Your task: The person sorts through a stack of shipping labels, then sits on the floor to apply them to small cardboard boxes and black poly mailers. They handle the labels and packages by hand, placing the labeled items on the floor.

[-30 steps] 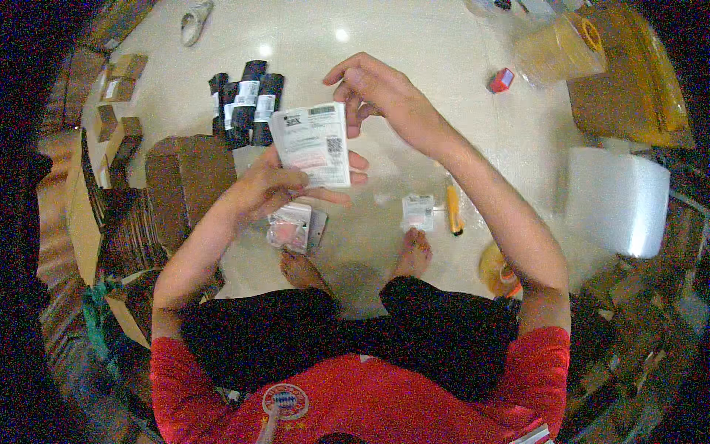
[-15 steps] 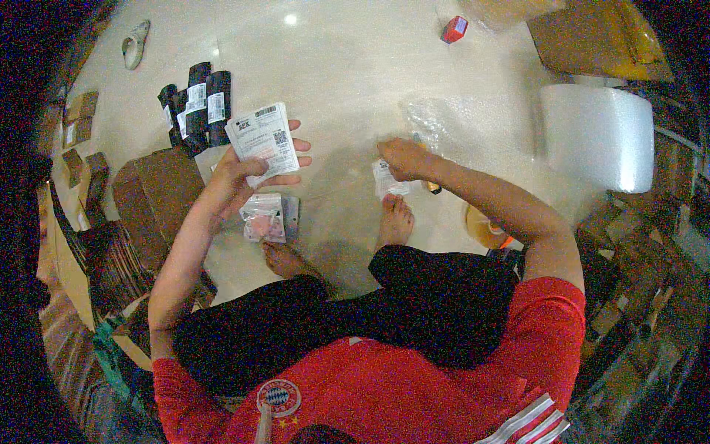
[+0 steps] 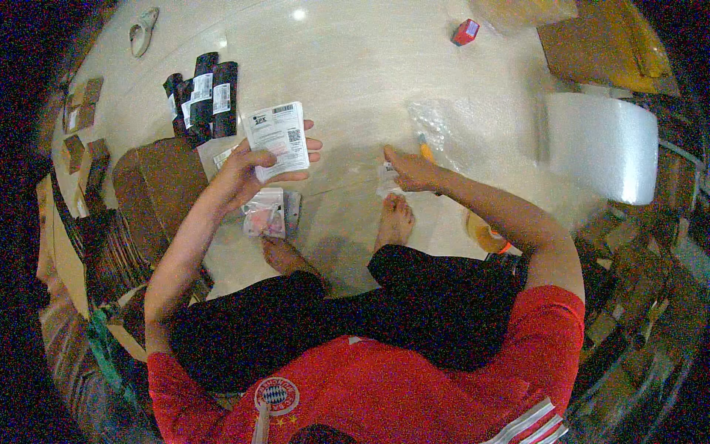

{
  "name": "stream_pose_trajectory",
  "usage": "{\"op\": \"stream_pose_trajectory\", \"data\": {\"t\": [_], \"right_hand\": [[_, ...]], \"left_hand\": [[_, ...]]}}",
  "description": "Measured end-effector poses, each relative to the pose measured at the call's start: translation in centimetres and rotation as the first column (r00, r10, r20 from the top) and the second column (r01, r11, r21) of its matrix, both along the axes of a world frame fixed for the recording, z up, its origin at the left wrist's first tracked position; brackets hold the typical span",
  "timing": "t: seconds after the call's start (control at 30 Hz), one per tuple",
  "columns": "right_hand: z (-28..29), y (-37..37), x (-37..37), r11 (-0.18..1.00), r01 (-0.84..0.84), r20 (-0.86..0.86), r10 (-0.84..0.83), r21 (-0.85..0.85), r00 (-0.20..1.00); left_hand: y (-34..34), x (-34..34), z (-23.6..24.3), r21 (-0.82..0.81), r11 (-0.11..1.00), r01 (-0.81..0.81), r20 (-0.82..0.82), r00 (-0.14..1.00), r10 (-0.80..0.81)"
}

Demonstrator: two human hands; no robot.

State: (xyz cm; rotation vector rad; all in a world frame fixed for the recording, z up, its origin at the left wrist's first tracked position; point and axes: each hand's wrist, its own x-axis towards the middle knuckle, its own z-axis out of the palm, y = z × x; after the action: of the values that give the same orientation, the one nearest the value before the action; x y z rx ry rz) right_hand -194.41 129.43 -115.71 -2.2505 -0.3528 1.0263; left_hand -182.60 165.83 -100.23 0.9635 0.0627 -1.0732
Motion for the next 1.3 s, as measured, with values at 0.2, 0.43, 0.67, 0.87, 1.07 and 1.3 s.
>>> {"op": "stream_pose_trajectory", "data": {"t": [0.2,0.43,0.67,0.87,1.07,1.3], "right_hand": [[1.7,0.5,2.0,0.999,-0.015,-0.053,0.013,-0.044,0.999],[9.8,6.1,9.5,0.897,0.093,0.047,-0.125,0.432,0.991],[13.9,9.5,13.3,0.565,0.552,-0.238,-0.534,0.613,0.811],[14.3,12.2,13.8,0.404,0.678,-0.503,-0.463,0.614,0.730],[15.5,11.5,15.9,0.454,0.598,-0.120,-0.722,0.661,0.681],[21.4,10.8,16.7,0.785,0.269,0.582,-0.601,0.558,0.547]], "left_hand": [[0.4,0.0,-3.6,0.138,0.986,0.090,0.036,0.995,-0.096],[-0.1,-1.8,-6.0,0.554,0.787,0.272,0.187,0.880,-0.436],[-1.4,-0.5,-2.0,0.203,0.971,-0.128,0.120,0.987,0.105],[-1.2,0.4,1.2,0.085,0.940,-0.330,0.030,0.944,0.329],[-1.2,1.8,1.5,-0.100,0.952,-0.289,0.082,0.951,0.297],[0.3,2.9,3.0,-0.131,0.962,-0.241,0.185,0.947,0.262]]}}
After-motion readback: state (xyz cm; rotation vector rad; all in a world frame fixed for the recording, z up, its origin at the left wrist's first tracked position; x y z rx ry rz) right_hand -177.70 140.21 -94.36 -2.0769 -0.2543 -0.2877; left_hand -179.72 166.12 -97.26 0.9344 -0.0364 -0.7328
